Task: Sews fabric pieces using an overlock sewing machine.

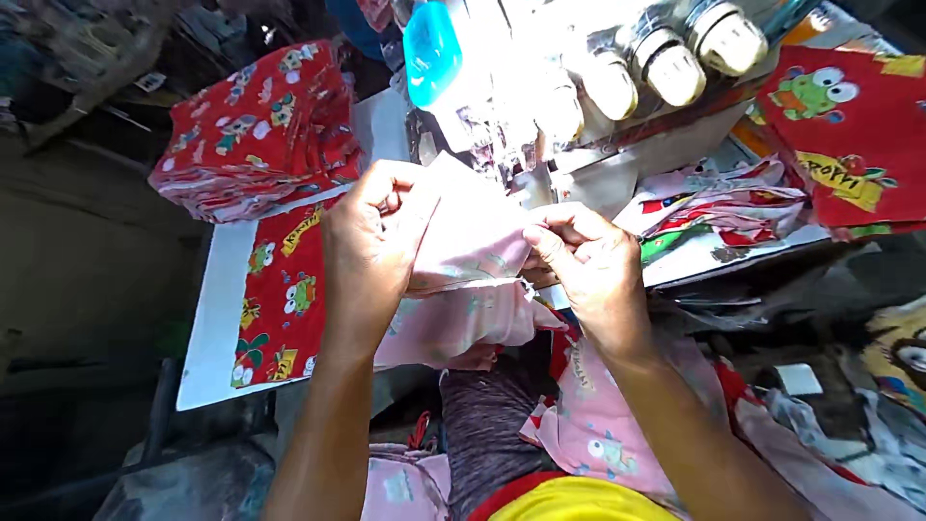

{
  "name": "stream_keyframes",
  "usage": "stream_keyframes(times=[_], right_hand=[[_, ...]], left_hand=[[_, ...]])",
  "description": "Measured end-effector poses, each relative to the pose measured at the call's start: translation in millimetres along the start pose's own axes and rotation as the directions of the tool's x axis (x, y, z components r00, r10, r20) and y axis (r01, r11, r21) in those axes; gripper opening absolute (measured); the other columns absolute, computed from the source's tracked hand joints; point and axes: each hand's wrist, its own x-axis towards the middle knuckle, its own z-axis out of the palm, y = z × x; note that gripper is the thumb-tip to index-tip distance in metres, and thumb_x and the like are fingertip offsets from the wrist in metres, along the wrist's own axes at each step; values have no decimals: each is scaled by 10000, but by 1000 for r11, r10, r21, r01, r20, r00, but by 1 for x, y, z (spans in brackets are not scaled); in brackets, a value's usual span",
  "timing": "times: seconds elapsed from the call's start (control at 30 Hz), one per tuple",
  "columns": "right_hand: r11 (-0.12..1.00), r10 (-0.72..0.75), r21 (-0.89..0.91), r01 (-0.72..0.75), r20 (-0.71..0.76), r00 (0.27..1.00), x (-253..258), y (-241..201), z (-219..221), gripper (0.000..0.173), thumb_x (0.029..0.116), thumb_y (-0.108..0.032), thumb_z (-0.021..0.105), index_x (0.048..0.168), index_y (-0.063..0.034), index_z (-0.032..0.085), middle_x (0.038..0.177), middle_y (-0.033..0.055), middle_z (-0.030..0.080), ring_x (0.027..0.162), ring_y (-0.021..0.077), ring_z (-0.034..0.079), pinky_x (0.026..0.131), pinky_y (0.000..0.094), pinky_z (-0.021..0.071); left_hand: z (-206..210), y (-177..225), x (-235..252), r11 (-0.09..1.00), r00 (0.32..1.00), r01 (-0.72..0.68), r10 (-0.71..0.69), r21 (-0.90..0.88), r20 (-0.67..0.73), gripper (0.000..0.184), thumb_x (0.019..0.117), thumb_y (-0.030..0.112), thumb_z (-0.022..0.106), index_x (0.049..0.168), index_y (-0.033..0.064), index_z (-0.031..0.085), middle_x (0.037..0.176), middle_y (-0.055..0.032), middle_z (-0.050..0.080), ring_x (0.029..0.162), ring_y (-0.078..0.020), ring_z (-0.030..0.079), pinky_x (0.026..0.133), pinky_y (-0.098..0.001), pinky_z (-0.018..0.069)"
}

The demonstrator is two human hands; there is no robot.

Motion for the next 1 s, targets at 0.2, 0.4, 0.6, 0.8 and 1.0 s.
stream_keyframes(times=[0.2, 0.4, 0.6, 0.8, 1.0], right_hand=[[996, -44, -79, 44, 9, 999, 0, -3, 0, 236, 949, 6, 679, 1183, -5, 648, 999, 56, 716, 821, 47, 702, 698, 176, 593], [994, -55, -98, 56, 11, 998, 2, -5, 2, 309, 927, 21, 699, 1227, -8, 634, 989, 56, 710, 813, 42, 690, 687, 159, 577], [987, -82, -141, 81, -2, 997, 2, -7, 4, 323, 916, -1, 723, 1228, -18, 639, 973, 52, 700, 806, 49, 689, 689, 168, 582], [988, -122, -94, 125, 45, 992, -2, -11, 3, 375, 895, 44, 710, 1252, -7, 605, 952, 32, 671, 730, 20, 644, 634, 147, 558], [988, -109, -105, 109, 12, 994, 1, -6, 5, 284, 917, 38, 703, 1196, 15, 654, 1017, 83, 699, 843, 66, 693, 718, 176, 587]], left_hand=[[-6, -3, -6, 996, 998, -60, 58, -60, -23, 145, 1040, 181, 587, 1075, 61, 663, 939, 85, 663, 836, 94, 601, 758, -96, 492], [-3, 5, -19, 951, 994, 74, -96, -301, -58, 119, 1100, 160, 444, 1127, 159, 559, 948, 132, 601, 807, 63, 610, 706, -116, 521], [6, 6, -40, 983, 994, -38, 19, -177, -108, 120, 1082, 168, 497, 1172, 111, 553, 932, 75, 578, 756, 76, 571, 668, -83, 484], [-7, 2, -36, 986, 990, -75, 56, -150, -127, 125, 1030, 154, 620, 1146, 108, 623, 1003, 84, 640, 865, 49, 621, 744, -110, 517], [-1, 10, -42, 975, 977, -41, -7, -219, -213, 108, 1076, 169, 515, 1174, 148, 555, 1017, 94, 568, 868, 46, 571, 741, -108, 483]])
